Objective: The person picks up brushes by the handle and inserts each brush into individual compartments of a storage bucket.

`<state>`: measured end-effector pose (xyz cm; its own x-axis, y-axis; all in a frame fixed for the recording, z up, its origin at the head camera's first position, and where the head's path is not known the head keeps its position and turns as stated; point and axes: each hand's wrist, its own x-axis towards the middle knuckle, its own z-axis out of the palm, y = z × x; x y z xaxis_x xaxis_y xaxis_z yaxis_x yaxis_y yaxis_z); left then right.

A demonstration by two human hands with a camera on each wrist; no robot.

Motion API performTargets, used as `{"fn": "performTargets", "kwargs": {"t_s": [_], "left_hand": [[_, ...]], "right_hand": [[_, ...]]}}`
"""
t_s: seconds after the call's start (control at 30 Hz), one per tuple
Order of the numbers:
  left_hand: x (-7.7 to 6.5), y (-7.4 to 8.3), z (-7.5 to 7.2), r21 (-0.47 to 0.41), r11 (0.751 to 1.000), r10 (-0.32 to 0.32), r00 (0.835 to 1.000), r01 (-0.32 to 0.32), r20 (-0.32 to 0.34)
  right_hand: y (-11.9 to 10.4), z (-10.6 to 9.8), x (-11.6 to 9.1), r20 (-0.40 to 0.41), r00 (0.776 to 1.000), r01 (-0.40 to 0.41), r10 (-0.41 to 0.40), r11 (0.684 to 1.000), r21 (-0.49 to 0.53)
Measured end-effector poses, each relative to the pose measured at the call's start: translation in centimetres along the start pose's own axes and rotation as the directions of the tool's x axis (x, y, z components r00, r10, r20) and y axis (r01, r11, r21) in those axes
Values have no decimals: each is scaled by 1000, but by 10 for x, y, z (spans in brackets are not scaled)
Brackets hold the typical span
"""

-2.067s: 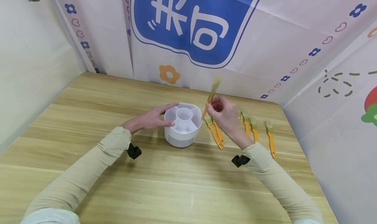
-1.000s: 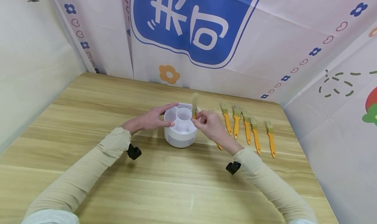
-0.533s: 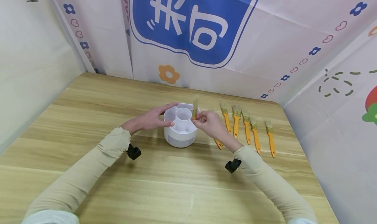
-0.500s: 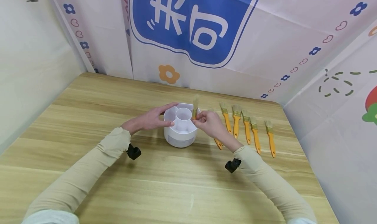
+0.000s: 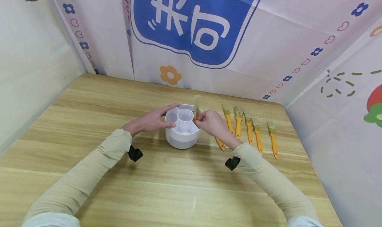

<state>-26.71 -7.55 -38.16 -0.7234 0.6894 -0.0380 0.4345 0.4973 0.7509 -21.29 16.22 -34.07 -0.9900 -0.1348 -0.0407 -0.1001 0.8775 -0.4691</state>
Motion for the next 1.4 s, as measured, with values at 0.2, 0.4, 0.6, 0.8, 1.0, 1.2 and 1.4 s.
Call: {"fn": "performTargets", "kwargs": {"t_s": [0.2,0.4,0.6,0.8,1.0,1.2,1.4], "left_hand": [[-1,1,-1,7,1000,-4,1000,4,5],[0,1,0,-8,1000,0,1000,0,13],[0,1,0,-30,1000,2,1000,-2,17],[0,2,0,-34,999,4,1000,-4,9],[0,1,0,-26,1000,4,1000,-4,8],[0,2,0,-22,1000,-8,1000,8,9],[0,3,0,-14,1000,-9,1000,9,13]], "right_hand": [[-1,1,0,-3,1000,-15,15,1000,-5],[1,1,-1,-13,1000,-9,9,1000,18],[3,2,-4,-22,1000,-14,15,998,68],[5,0,-7,-71,997,-27,36,991,128],[10,-3,-9,-131,991,-6,24,990,141],[18,-4,-10,-147,988,-23,45,989,146],[31,-4,-11,-162,984,-48,72,988,148]]}}
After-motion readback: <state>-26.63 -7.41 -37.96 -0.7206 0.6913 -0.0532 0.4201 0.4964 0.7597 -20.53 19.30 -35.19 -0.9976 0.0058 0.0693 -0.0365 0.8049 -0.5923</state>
